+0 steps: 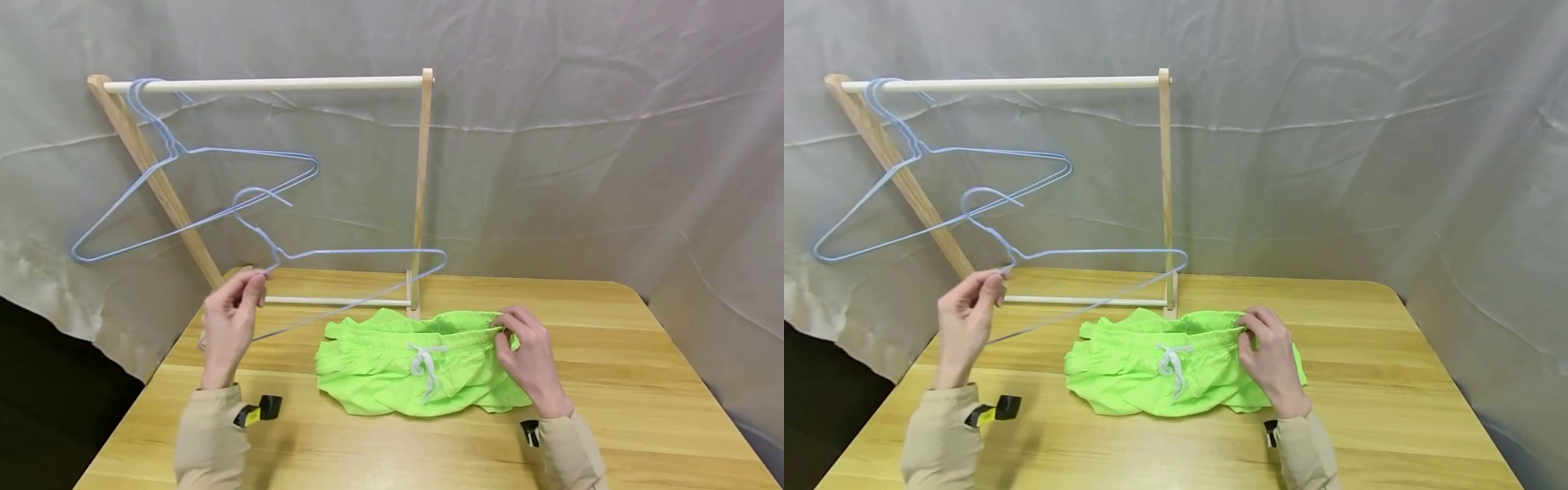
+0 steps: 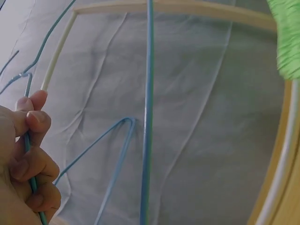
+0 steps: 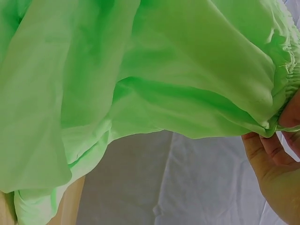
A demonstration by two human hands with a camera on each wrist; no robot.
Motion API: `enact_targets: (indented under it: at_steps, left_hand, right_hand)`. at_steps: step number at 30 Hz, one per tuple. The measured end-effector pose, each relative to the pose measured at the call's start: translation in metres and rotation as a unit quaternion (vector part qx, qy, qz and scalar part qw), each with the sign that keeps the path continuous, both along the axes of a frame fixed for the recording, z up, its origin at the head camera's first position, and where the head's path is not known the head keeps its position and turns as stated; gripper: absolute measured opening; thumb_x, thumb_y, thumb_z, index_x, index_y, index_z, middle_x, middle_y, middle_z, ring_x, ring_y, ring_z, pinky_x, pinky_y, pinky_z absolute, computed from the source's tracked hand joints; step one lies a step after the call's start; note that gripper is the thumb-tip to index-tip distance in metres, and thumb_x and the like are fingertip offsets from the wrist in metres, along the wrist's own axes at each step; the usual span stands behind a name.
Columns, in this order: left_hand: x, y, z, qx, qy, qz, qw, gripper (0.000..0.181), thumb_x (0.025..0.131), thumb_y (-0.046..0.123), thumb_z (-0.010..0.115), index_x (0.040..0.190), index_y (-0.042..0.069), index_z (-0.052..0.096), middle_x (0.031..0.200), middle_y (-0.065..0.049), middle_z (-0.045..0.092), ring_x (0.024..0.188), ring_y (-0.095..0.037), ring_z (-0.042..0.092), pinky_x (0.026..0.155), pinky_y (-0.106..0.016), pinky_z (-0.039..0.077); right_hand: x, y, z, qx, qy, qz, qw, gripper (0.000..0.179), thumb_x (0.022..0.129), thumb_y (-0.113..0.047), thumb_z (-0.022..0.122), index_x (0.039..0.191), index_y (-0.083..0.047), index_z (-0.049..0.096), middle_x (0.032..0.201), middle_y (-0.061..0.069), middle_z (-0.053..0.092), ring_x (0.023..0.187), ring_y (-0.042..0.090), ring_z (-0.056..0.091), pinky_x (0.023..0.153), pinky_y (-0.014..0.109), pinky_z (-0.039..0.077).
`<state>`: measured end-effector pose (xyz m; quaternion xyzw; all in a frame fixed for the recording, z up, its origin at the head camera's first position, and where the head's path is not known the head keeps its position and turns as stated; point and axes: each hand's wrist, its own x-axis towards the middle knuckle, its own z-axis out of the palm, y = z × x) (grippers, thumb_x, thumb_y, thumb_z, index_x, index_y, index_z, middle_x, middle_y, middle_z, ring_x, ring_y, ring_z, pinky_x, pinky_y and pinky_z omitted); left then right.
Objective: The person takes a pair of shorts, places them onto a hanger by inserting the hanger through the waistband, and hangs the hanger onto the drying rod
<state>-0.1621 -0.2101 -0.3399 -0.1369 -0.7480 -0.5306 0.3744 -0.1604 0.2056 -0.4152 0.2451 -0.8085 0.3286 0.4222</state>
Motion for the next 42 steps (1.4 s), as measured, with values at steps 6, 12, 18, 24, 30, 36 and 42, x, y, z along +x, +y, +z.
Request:
enact_targets:
  at_steps: [6,12,18,24,30,36,42]
  left_hand:
    - [0.000,0.020,-0.023,-0.043,0.017,-0.003,0.9989,0.015,0.095,-0.007,0.062,0.093,0.000,0.075,0.064,-0.002,0.056,0.045,0.000,0.031,0.040,-0.020,0.022]
    - [0.000,0.036,-0.034,-0.080,0.006,0.016,0.9966,0.016,0.091,-0.005,0.067,0.092,0.007,0.077,0.064,-0.004,0.061,0.045,0.004,0.029,0.039,-0.017,0.020]
    - [-0.002,0.043,-0.038,-0.092,0.008,0.031,0.9953,0.015,0.089,-0.006,0.069,0.091,0.006,0.077,0.063,-0.005,0.060,0.047,0.005,0.030,0.041,-0.016,0.018]
    - [-0.002,0.041,-0.039,-0.094,0.010,0.025,0.9952,0.017,0.089,-0.006,0.069,0.090,0.008,0.077,0.064,-0.004,0.062,0.049,0.004,0.032,0.043,-0.016,0.020]
    - [-0.004,0.042,-0.039,-0.096,0.019,0.016,0.9951,0.018,0.089,-0.005,0.070,0.091,0.011,0.078,0.064,-0.001,0.063,0.051,-0.001,0.036,0.051,-0.017,0.026]
    - [-0.005,0.046,-0.039,-0.113,0.024,0.009,0.9933,0.014,0.089,-0.002,0.070,0.089,0.010,0.077,0.066,0.000,0.066,0.051,-0.001,0.036,0.055,-0.018,0.028]
    - [-0.009,0.051,-0.044,-0.139,0.034,0.002,0.9898,0.009,0.086,-0.001,0.073,0.088,0.007,0.076,0.067,0.000,0.067,0.054,0.001,0.038,0.063,-0.020,0.030]
  right_hand:
    - [-0.001,0.002,0.000,0.003,0.007,-0.009,0.9999,0.030,0.062,0.024,0.052,0.075,0.002,0.067,0.085,0.016,0.067,0.065,0.015,0.057,0.063,0.009,0.047]
    - [-0.001,0.003,0.000,0.005,0.008,-0.006,0.9999,0.029,0.064,0.024,0.050,0.077,0.002,0.066,0.088,0.017,0.065,0.067,0.011,0.054,0.062,0.009,0.045]
    - [-0.001,0.003,0.000,0.007,0.004,0.000,1.0000,0.031,0.064,0.025,0.050,0.078,0.002,0.066,0.090,0.017,0.063,0.069,0.010,0.052,0.062,0.010,0.043]
    - [-0.001,0.003,-0.001,0.005,-0.002,-0.001,1.0000,0.032,0.064,0.025,0.050,0.079,0.002,0.065,0.092,0.018,0.063,0.071,0.008,0.051,0.063,0.009,0.043]
    - [-0.001,0.004,-0.001,0.010,-0.002,0.001,0.9999,0.032,0.064,0.026,0.050,0.079,0.001,0.065,0.092,0.018,0.063,0.071,0.008,0.051,0.061,0.011,0.043]
    - [-0.001,0.003,0.000,0.015,0.005,0.015,0.9998,0.034,0.065,0.026,0.050,0.080,0.000,0.065,0.093,0.017,0.063,0.072,0.011,0.051,0.060,0.014,0.042]
    - [-0.001,0.002,0.001,0.026,0.006,0.042,0.9988,0.036,0.066,0.029,0.052,0.080,-0.002,0.064,0.094,0.015,0.062,0.076,0.014,0.053,0.060,0.016,0.043]
